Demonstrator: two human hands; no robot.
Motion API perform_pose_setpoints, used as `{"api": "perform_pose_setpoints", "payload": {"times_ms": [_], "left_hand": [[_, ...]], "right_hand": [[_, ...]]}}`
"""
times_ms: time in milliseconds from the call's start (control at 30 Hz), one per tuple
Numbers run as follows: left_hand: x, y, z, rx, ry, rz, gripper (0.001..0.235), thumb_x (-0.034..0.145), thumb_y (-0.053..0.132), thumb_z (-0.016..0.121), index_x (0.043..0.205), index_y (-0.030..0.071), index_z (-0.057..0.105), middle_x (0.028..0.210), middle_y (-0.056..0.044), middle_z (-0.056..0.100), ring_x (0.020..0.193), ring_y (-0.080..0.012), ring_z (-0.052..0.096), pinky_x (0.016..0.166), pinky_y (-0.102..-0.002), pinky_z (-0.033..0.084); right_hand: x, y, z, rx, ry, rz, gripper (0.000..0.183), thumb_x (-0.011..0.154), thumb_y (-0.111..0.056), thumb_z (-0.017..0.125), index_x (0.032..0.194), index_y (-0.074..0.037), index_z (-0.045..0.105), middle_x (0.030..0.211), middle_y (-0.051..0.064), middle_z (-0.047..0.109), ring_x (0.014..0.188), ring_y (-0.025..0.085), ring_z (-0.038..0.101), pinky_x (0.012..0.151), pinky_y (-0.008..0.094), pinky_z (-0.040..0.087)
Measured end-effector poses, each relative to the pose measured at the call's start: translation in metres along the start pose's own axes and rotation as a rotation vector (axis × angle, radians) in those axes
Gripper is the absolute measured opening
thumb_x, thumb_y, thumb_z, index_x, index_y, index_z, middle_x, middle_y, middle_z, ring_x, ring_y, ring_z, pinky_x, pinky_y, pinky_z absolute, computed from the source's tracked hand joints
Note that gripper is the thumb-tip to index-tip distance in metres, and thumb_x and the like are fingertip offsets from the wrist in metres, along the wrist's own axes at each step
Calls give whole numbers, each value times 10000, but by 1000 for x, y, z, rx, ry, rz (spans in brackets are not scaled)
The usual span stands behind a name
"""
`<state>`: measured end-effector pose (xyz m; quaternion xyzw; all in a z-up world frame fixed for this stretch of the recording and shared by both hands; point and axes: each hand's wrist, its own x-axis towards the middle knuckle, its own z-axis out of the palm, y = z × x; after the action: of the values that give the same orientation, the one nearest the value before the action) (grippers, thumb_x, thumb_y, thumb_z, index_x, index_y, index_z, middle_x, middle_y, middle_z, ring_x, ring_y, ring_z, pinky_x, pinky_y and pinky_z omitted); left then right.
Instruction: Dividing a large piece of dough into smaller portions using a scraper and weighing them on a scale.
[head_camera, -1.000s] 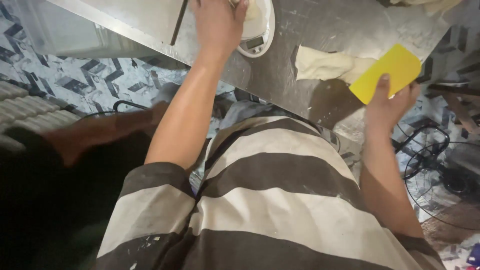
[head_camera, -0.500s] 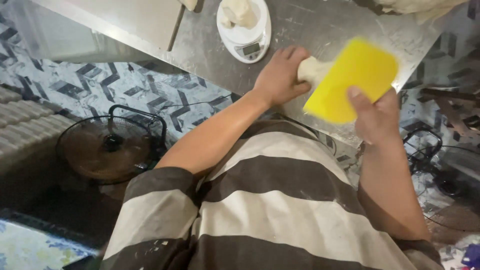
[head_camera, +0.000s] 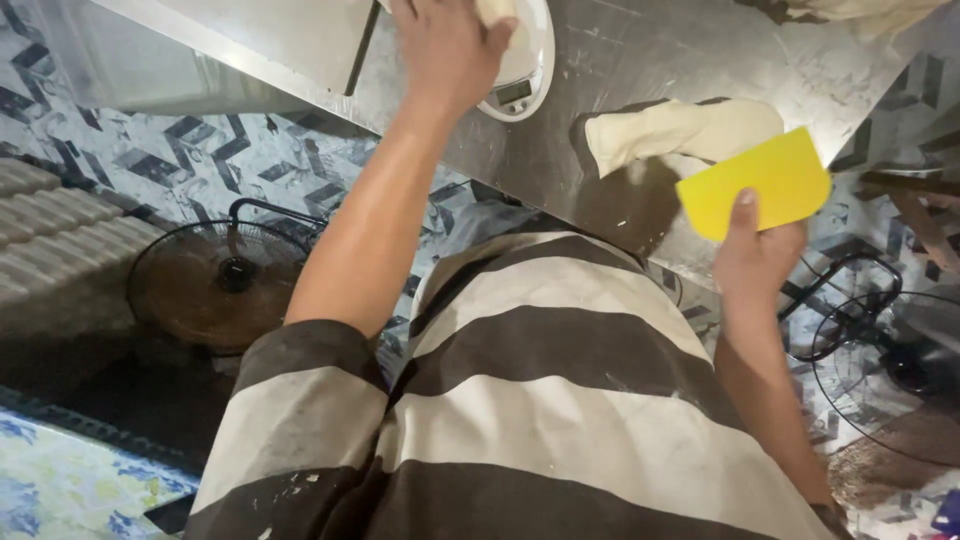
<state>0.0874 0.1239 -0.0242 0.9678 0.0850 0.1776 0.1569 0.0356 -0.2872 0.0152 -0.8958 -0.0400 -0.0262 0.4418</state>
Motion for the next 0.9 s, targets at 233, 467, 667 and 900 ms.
{"api": "perform_pose_setpoints", "payload": {"times_ms": [233,467,667,900], "left_hand": [[-52,70,-19,-741,-280,-297,507,884,218,802,1248,51,490,1086,-193,631,1019,-381,642,879,-455,520],[-104,84,-21,-680,-247,-248,337,844,165,777,1141,55,661,1099,-206,626,1007,-406,634,865,-456,536],[-100,81,-26,-666,-353,-272,318,826,168,794,1097,58,670,1046,-198,635,962,-430,637,822,-472,535],[-86,77,-31,-668,-413,-300,277,766,149,790,974,49,637,1010,-190,644,970,-422,649,826,-476,539]], "right_hand": [[10,-82,32,53,-364,42,208,1072,-150,635,1190,21,636,953,159,707,876,252,687,777,352,543],[20,-114,69,-193,-582,-4,377,999,-185,654,1290,8,512,908,303,693,870,504,679,718,546,537],[11,-109,103,-383,-653,-222,342,952,-109,615,1239,19,480,946,284,683,788,504,673,666,577,525],[22,-108,123,-533,-658,-299,298,932,-64,600,1203,15,501,973,269,677,785,484,686,670,558,547]]}}
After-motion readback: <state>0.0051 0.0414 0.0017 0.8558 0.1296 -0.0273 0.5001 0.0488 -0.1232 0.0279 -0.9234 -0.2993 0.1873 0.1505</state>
